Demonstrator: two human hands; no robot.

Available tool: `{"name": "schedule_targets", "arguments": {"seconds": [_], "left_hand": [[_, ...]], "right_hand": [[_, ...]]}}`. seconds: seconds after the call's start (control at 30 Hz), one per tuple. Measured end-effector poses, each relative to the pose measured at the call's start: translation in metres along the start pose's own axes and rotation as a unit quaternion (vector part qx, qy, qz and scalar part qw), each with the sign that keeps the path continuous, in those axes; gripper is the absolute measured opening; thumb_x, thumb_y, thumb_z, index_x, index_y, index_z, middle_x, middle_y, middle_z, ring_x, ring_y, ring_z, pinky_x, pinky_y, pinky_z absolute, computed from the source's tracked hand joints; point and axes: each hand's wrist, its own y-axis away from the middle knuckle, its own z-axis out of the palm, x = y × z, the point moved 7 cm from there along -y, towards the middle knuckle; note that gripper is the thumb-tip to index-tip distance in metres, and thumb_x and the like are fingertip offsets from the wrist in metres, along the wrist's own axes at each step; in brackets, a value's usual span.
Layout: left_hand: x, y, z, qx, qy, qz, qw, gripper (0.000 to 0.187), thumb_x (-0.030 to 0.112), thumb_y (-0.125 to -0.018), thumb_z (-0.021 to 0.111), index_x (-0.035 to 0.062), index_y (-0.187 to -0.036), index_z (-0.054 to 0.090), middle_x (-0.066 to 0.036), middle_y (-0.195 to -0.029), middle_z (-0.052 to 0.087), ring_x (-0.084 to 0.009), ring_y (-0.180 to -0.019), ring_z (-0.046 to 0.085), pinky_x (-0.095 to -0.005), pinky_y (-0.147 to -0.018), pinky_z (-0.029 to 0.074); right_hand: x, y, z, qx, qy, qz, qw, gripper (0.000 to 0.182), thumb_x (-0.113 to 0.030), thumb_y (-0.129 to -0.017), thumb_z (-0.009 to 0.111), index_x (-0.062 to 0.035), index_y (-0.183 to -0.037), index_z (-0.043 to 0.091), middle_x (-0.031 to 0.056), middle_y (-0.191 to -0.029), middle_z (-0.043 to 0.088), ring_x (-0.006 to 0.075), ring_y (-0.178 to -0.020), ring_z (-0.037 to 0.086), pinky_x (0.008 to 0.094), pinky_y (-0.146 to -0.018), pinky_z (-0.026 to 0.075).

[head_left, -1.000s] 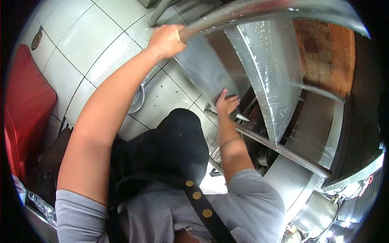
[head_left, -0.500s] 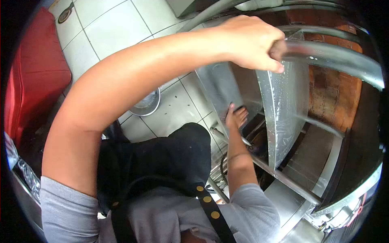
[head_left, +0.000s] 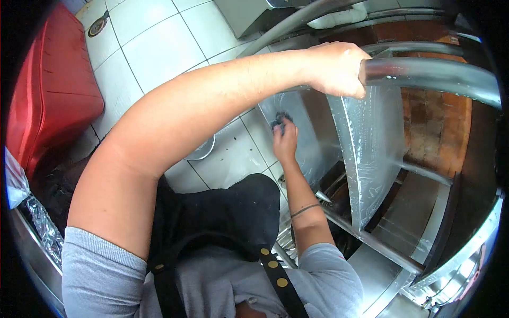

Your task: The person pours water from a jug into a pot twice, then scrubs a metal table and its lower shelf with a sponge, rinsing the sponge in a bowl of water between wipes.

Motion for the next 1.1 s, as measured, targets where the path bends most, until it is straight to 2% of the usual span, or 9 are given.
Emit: {"name": "schedule_targets", "arguments": {"seconds": [0.03, 0.2, 0.27, 0.43, 0.63, 0.73, 0.83, 0.93, 1.1], "left_hand": [[-0.001, 0.001, 0.0, -0.006, 0.017, -0.02, 1.0, 0.036, 0.028, -0.073, 0.075, -0.0022, -0.089, 0.067, -0.02, -0.086, 0.073, -0.035, -0.084, 0.072, -0.0443, -0.077, 0.056], [-0.006, 0.0, 0.001, -0.001, 0.013, -0.03, 0.999, 0.035, 0.028, -0.073, 0.076, -0.0002, -0.091, 0.068, -0.02, -0.088, 0.073, -0.0335, -0.086, 0.072, -0.0436, -0.078, 0.056], [-0.005, -0.001, 0.001, -0.01, 0.012, -0.04, 0.999, 0.034, 0.028, -0.072, 0.076, 0.0002, -0.092, 0.068, -0.02, -0.089, 0.073, -0.0329, -0.087, 0.072, -0.0431, -0.079, 0.056], [-0.001, 0.002, -0.001, -0.013, 0.022, -0.035, 0.999, 0.035, 0.027, -0.072, 0.076, -0.0009, -0.09, 0.065, -0.019, -0.086, 0.071, -0.0328, -0.084, 0.07, -0.0438, -0.077, 0.054], [0.001, 0.014, -0.005, 0.02, 0.007, -0.001, 1.0, 0.048, 0.033, -0.078, 0.08, -0.0006, -0.107, 0.061, -0.018, -0.096, 0.068, -0.0303, -0.092, 0.066, -0.0427, -0.081, 0.052], [-0.018, 0.073, -0.027, 0.261, -0.007, 0.11, 0.959, 0.061, 0.042, -0.087, 0.079, -0.0002, -0.125, 0.057, -0.014, -0.114, 0.064, -0.0248, -0.106, 0.061, -0.0397, -0.09, 0.05], [-0.126, 0.182, 0.011, 0.337, 0.14, -0.274, 0.89, 0.053, 0.047, -0.1, 0.062, 0.0057, -0.133, 0.056, -0.008, -0.122, 0.063, -0.0213, -0.111, 0.059, -0.0412, -0.097, 0.05], [-0.072, 0.218, 0.064, 0.323, 0.398, -0.323, 0.796, 0.045, 0.041, -0.103, 0.06, 0.0054, -0.13, 0.057, -0.005, -0.119, 0.064, -0.0145, -0.106, 0.06, -0.036, -0.082, 0.056], [-0.039, 0.186, -0.007, 0.422, 0.093, -0.235, 0.871, 0.021, 0.017, -0.091, 0.078, 0.0021, -0.088, 0.063, -0.009, -0.093, 0.073, -0.015, -0.091, 0.067, -0.0334, -0.081, 0.055]], "right_hand": [[-0.007, -0.011, -0.012, 0.033, -0.217, 0.211, 0.952, 0.043, -0.016, -0.099, 0.056, -0.0018, -0.14, 0.053, 0.0163, -0.127, 0.062, 0.0314, -0.117, 0.057, 0.0402, -0.106, 0.041], [-0.123, -0.076, -0.076, 0.177, -0.732, 0.128, 0.645, 0.049, -0.008, -0.093, 0.057, -0.0022, -0.14, 0.05, 0.01, -0.13, 0.059, 0.0215, -0.12, 0.055, 0.0363, -0.109, 0.039], [-0.17, -0.086, -0.111, 0.17, -0.73, -0.099, 0.654, 0.05, 0.0, -0.088, 0.059, 0.0003, -0.137, 0.049, 0.0097, -0.131, 0.057, 0.0182, -0.122, 0.053, 0.0357, -0.107, 0.039], [-0.126, -0.13, -0.047, 0.141, -0.421, -0.008, 0.896, 0.054, 0.0, -0.083, 0.076, 0.0023, -0.131, 0.052, 0.0085, -0.121, 0.062, 0.0181, -0.097, 0.062, 0.0329, -0.091, 0.049], [-0.085, -0.102, 0.019, 0.069, -0.215, 0.096, 0.969, 0.046, -0.003, -0.083, 0.076, 0.0025, -0.126, 0.06, 0.0158, -0.127, 0.063, 0.0247, -0.106, 0.062, 0.035, -0.098, 0.048], [-0.089, -0.04, -0.016, 0.136, -0.282, 0.193, 0.93, 0.045, -0.001, -0.087, 0.072, 0.0031, -0.13, 0.058, 0.0134, -0.121, 0.065, 0.0228, -0.108, 0.063, 0.034, -0.095, 0.05], [-0.155, -0.01, -0.073, 0.224, -0.448, 0.113, 0.858, 0.043, -0.004, -0.088, 0.074, 0.0039, -0.128, 0.06, 0.0122, -0.115, 0.068, 0.019, -0.101, 0.065, 0.0317, -0.094, 0.051], [-0.177, -0.023, -0.1, 0.165, -0.412, 0.091, 0.892, 0.044, -0.001, -0.086, 0.076, 0.0021, -0.128, 0.06, 0.0095, -0.109, 0.069, 0.0151, -0.096, 0.065, 0.0292, -0.089, 0.051], [-0.224, -0.039, -0.22, 0.28, -0.237, -0.104, 0.925, 0.058, -0.001, -0.086, 0.075, -0.001, -0.138, 0.049, 0.0075, -0.116, 0.063, 0.0158, -0.1, 0.06, 0.0298, -0.087, 0.051]]}}
